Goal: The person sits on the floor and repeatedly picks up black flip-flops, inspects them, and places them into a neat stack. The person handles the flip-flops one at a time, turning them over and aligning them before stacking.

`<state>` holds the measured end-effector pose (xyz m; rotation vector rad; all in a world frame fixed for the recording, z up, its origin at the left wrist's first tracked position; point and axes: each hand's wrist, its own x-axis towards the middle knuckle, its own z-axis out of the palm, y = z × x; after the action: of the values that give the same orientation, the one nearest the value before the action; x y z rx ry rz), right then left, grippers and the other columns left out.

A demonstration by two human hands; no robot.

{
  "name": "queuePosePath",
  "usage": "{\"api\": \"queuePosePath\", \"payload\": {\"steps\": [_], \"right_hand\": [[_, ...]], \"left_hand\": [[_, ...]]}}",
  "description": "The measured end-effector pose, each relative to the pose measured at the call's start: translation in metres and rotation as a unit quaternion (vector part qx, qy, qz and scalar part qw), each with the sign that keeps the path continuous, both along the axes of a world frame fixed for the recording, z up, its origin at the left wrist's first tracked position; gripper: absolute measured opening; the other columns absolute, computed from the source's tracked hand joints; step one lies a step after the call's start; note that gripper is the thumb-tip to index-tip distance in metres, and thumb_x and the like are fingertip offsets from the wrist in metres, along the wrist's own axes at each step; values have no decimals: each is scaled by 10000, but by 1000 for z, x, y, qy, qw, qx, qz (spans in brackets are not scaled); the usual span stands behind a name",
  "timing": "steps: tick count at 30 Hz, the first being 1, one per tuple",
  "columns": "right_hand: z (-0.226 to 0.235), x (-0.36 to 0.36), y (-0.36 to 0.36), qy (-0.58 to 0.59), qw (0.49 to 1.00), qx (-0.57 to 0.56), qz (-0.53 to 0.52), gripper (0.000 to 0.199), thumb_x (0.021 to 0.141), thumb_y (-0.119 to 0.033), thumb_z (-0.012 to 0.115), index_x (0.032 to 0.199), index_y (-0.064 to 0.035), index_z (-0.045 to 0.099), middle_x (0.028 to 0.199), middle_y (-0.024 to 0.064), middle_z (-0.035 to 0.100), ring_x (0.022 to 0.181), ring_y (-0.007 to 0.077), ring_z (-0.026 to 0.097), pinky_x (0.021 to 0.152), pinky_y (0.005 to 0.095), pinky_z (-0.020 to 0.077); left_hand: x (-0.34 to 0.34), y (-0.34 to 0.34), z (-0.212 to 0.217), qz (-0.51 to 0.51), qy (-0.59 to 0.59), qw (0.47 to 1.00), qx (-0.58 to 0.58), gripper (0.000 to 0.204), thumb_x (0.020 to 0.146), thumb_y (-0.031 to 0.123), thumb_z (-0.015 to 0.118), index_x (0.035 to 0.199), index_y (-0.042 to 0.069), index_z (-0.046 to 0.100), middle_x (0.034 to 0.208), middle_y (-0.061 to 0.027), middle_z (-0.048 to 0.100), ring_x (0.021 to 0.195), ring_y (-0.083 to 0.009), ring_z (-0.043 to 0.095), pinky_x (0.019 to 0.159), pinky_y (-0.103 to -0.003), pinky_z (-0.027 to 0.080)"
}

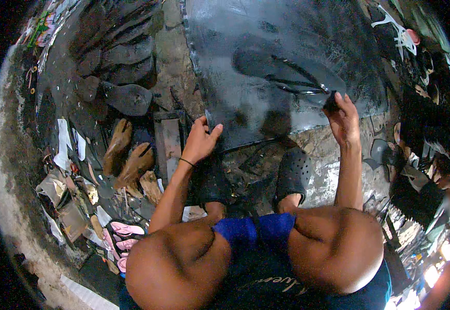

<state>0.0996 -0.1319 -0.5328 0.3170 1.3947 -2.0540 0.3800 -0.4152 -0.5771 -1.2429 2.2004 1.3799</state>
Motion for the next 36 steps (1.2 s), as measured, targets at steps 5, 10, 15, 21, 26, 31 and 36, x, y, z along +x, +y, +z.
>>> {"api": "queuePosePath", "payload": {"steps": [5, 10, 15, 21, 26, 31, 36], "right_hand": [[-11, -7, 34, -36, 986, -140, -77, 199, 987, -142, 562, 1113, -3, 627, 1120, 131, 666, 1058, 269, 610, 988, 424, 459], [3, -25, 37, -52, 964, -204, -164, 265, 986, -129, 551, 1155, 68, 605, 1194, 209, 637, 1094, 331, 593, 1027, 444, 448], [12, -26, 46, -17, 975, -152, -162, 267, 998, -133, 537, 1175, 57, 600, 1201, 186, 636, 1087, 308, 601, 1006, 431, 465], [-18, 6, 30, 20, 998, 31, 54, 624, 922, -201, 687, 1413, -37, 339, 1053, 48, 605, 906, 166, 595, 799, 344, 495], [-44, 28, -19, 54, 957, 186, 214, 514, 903, -222, 725, 1315, -35, 481, 1085, 45, 629, 929, 114, 603, 755, 284, 505], [-65, 20, -6, 213, 884, 331, 254, 478, 855, -251, 782, 1214, -4, 587, 992, 48, 660, 864, 133, 635, 739, 284, 548], [-89, 24, 9, 266, 854, 391, 217, 528, 759, -378, 837, 1114, -28, 665, 1012, 103, 702, 882, 195, 667, 776, 335, 534]], "left_hand": [[-43, 7, 49, 169, 185, 883, 398, 521, 1033, 424, 457, 1291, -11, 581, 1098, -64, 607, 899, -126, 544, 820, -290, 483], [-120, 19, 72, 64, 289, 857, 422, 582, 1056, 441, 358, 1408, -5, 480, 1237, -79, 586, 1011, -143, 553, 866, -328, 496], [-95, 8, 84, 116, 201, 901, 366, 620, 1027, 499, 412, 1359, -9, 539, 1214, -85, 624, 966, -162, 589, 857, -329, 516], [-7, -39, 75, 35, 199, 979, -4, 582, 957, 396, 634, 1285, -80, 569, 1091, -115, 669, 936, -138, 617, 809, -286, 515], [-9, 1, 31, 82, 136, 984, 86, 584, 867, 321, 766, 1231, -103, 595, 910, -69, 701, 736, -108, 636, 709, -249, 520], [-14, 7, 9, 8, 44, 998, -46, 592, 733, 339, 866, 1141, -31, 650, 839, -91, 715, 747, -144, 689, 706, -290, 544], [-26, 18, 8, -28, 35, 992, -119, 515, 713, 346, 866, 1019, -13, 662, 862, -129, 727, 772, -245, 718, 726, -366, 559]]}}
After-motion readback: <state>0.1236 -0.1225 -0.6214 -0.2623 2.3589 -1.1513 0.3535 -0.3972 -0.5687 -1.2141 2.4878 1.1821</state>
